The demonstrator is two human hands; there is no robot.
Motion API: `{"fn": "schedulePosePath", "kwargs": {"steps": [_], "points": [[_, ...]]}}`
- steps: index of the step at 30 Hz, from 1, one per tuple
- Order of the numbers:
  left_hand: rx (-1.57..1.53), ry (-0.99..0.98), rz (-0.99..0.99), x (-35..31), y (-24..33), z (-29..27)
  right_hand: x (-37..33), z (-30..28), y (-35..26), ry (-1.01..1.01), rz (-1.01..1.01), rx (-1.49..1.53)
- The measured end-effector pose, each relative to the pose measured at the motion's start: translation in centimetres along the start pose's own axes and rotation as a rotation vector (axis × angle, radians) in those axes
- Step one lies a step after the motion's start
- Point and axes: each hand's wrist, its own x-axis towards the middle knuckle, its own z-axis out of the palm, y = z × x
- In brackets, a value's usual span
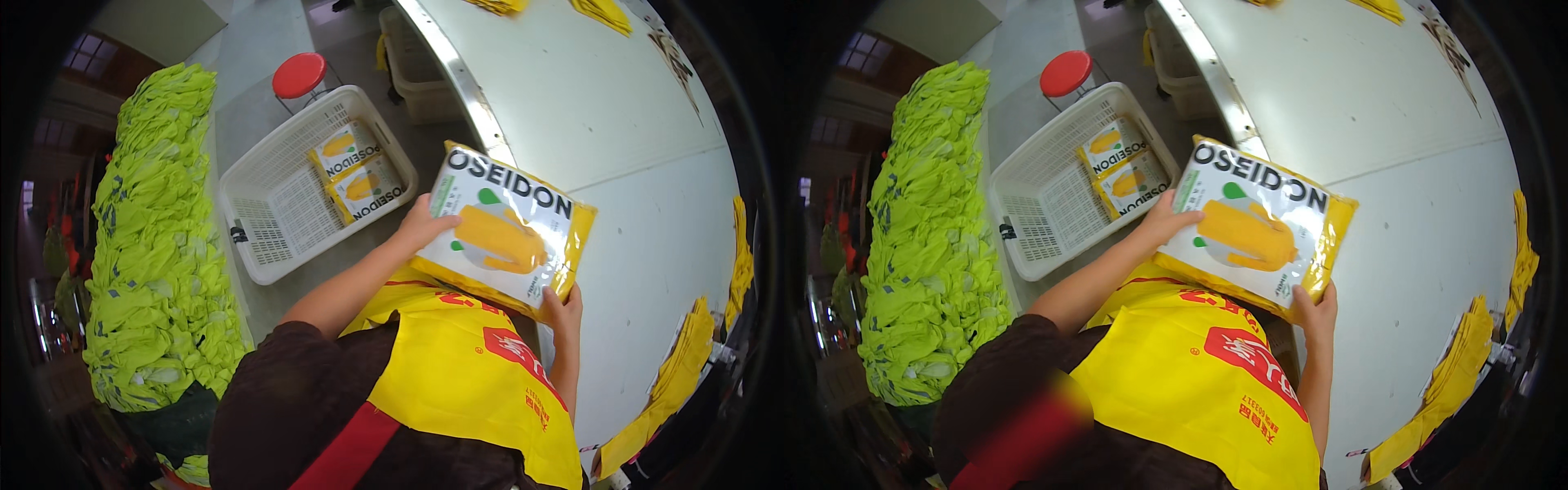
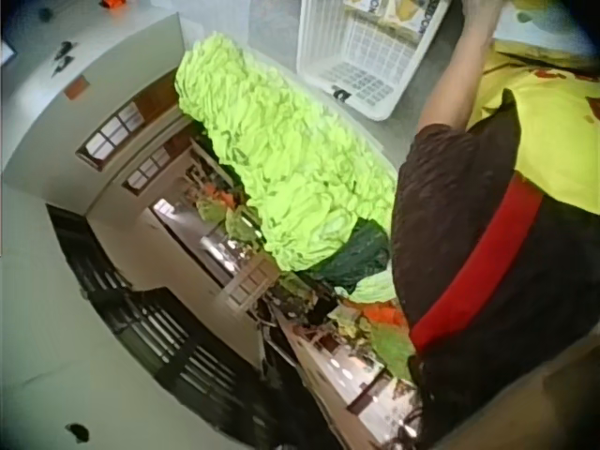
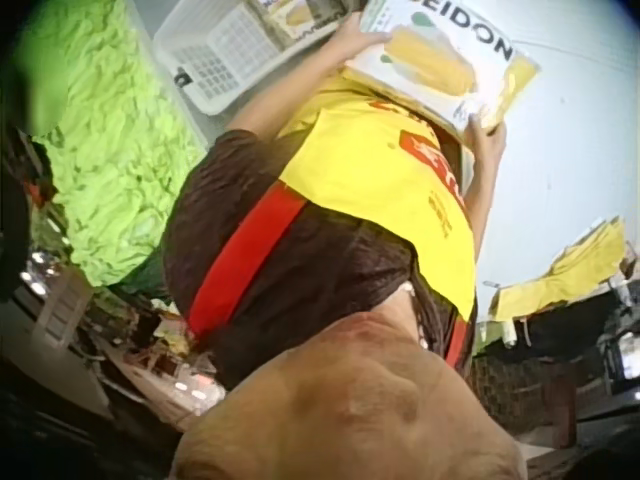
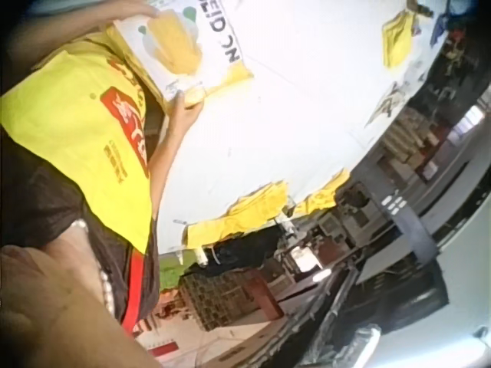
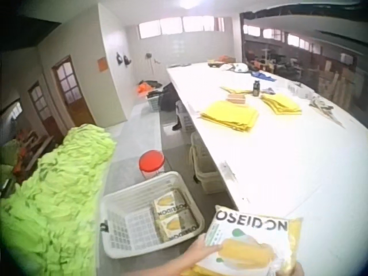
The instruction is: The person folds a yellow raincoat on a white table, aligns the edges, and places it into a white plastic basket. The person then unfolds another yellow raincoat, uses scissors to cut a tag, and continues folding it.
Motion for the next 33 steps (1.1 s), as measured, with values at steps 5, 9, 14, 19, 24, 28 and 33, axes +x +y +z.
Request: {"fn": "schedulePosePath", "kwargs": {"steps": [5,9,14,19,24,28,33], "points": [[-0.382,0.065,-0.350,-1.6,-7.2,-12.0,1.9,12.7,-1.8,-0.230,-0.138,-0.114],[-0.617,0.287,-0.537,-3.7,-11.8,-19.7,4.7,23.2,-1.6,-0.380,-0.159,-0.327],[-0.616,0.625,-0.428,-4.4,-19.2,-31.8,8.2,37.9,0.0,-0.590,-0.220,-0.409],[-0.481,0.803,-0.279,-5.1,-18.6,-46.1,9.5,53.7,-1.6,-0.798,-0.287,-0.377],[0.257,1.211,-0.101,-3.1,-28.9,-57.1,8.1,61.2,-3.0,-0.729,-0.955,-0.603],[0.212,0.655,-0.251,-1.4,-35.9,-50.2,5.7,56.4,-1.9,-0.881,-0.739,-0.601],[0.474,-0.025,-0.357,-2.3,-33.8,-32.5,2.6,43.2,4.0,-0.702,-0.065,-0.689]]}}
